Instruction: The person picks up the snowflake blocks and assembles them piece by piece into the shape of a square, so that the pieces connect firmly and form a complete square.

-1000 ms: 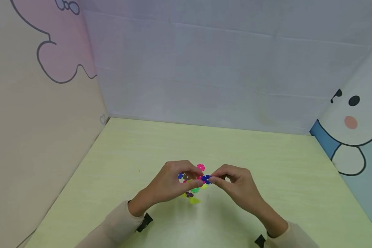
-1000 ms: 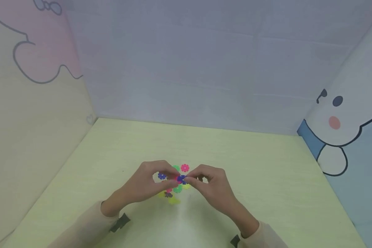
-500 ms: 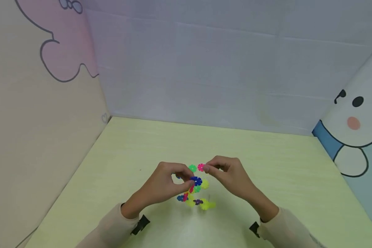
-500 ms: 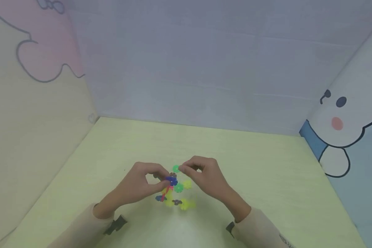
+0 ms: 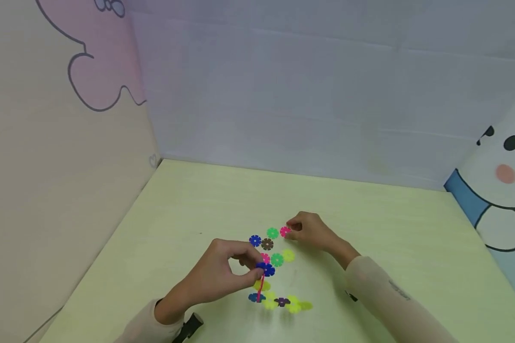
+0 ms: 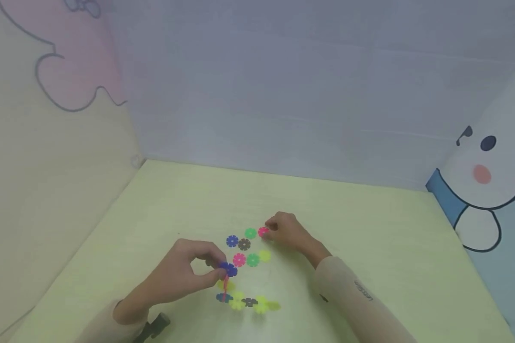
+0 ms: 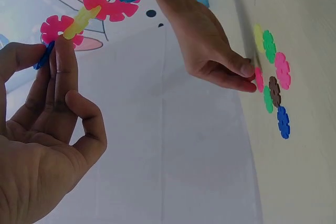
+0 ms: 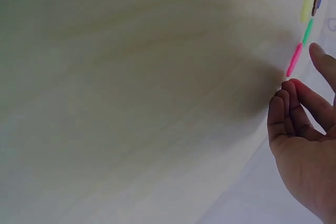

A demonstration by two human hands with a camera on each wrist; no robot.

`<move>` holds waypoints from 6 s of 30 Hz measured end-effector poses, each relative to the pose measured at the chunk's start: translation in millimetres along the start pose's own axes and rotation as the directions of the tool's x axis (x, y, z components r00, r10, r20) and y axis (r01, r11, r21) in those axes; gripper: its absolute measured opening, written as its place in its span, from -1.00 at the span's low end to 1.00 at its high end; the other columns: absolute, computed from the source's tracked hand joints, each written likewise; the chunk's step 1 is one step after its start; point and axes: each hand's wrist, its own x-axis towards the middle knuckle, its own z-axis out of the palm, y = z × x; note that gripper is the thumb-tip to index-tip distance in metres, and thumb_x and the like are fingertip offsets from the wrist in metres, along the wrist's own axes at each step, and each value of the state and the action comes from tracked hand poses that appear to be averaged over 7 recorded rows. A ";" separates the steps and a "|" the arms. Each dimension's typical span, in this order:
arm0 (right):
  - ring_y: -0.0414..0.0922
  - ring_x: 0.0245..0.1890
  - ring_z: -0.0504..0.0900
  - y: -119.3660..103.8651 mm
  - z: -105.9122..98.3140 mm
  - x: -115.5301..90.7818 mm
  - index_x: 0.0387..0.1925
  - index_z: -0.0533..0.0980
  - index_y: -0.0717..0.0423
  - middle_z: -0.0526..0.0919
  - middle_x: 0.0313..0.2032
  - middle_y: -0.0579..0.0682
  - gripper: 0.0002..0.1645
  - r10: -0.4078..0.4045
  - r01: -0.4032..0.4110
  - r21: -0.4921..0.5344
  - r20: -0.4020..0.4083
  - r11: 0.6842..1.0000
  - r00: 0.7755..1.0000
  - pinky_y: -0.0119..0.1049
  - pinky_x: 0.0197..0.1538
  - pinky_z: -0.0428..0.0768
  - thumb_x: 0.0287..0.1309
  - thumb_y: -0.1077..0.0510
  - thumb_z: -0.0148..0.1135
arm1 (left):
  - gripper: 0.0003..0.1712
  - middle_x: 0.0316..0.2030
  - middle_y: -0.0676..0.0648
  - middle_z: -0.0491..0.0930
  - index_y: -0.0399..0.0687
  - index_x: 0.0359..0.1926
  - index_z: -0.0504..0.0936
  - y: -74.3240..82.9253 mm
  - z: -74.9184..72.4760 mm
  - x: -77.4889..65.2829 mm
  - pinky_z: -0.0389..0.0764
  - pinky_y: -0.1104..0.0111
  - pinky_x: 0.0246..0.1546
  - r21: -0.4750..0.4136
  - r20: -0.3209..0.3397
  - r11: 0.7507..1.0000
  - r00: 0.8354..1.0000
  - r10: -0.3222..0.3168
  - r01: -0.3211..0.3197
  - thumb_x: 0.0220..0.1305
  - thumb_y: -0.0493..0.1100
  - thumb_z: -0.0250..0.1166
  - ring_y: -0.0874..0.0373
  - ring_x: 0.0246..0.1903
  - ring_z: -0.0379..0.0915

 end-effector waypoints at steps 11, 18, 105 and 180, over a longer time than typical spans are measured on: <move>-0.17 -0.32 0.54 3.3 -4.3 6.1 -0.30 0.72 0.07 0.73 -0.35 -0.09 -0.93 0.063 -0.064 0.019 0.035 0.998 0.997 -0.32 -0.18 0.57 0.21 0.16 0.46 | -0.92 -0.33 0.16 0.78 0.04 -0.24 0.76 -3.8 4.2 -7.0 0.72 0.39 -0.15 -0.012 0.005 1.000 1.000 0.006 -0.006 0.25 -0.20 0.48 0.42 -0.34 0.67; -0.11 -0.33 0.59 7.8 -19.1 -22.1 -0.23 0.77 0.04 0.80 -0.29 0.00 -0.88 0.083 -0.085 0.258 0.018 0.962 0.996 -0.28 -0.24 0.58 0.30 0.11 0.39 | -0.93 -0.35 0.14 0.79 0.03 -0.24 0.77 -11.7 6.2 6.1 0.73 0.37 -0.20 -0.008 -0.039 0.999 0.999 0.036 -0.036 0.26 -0.23 0.45 0.40 -0.36 0.68; -0.30 -0.26 0.58 -8.9 1.8 -38.9 -0.10 0.75 0.16 0.71 -0.22 -0.11 -0.69 -0.207 0.218 -0.101 0.108 0.971 0.972 -0.41 -0.14 0.62 0.12 0.15 0.55 | -0.74 -0.15 0.08 0.79 0.09 -0.16 0.74 -4.4 7.7 15.4 0.52 0.48 -0.44 -0.028 -0.054 0.999 0.998 -0.020 0.018 0.12 -0.19 0.57 0.34 -0.48 0.57; -0.21 -0.31 0.66 -86.2 -31.7 -105.3 -0.19 0.73 0.00 0.78 -0.26 -0.06 -0.89 -0.271 0.370 0.428 -0.274 0.825 0.923 -0.36 -0.19 0.69 0.31 0.24 0.36 | -0.74 -0.39 0.11 0.64 0.02 -0.09 0.71 -8.8 14.1 28.5 0.61 0.45 -0.48 0.012 -0.112 0.999 0.992 0.052 -0.051 0.21 -0.13 0.53 0.35 -0.52 0.42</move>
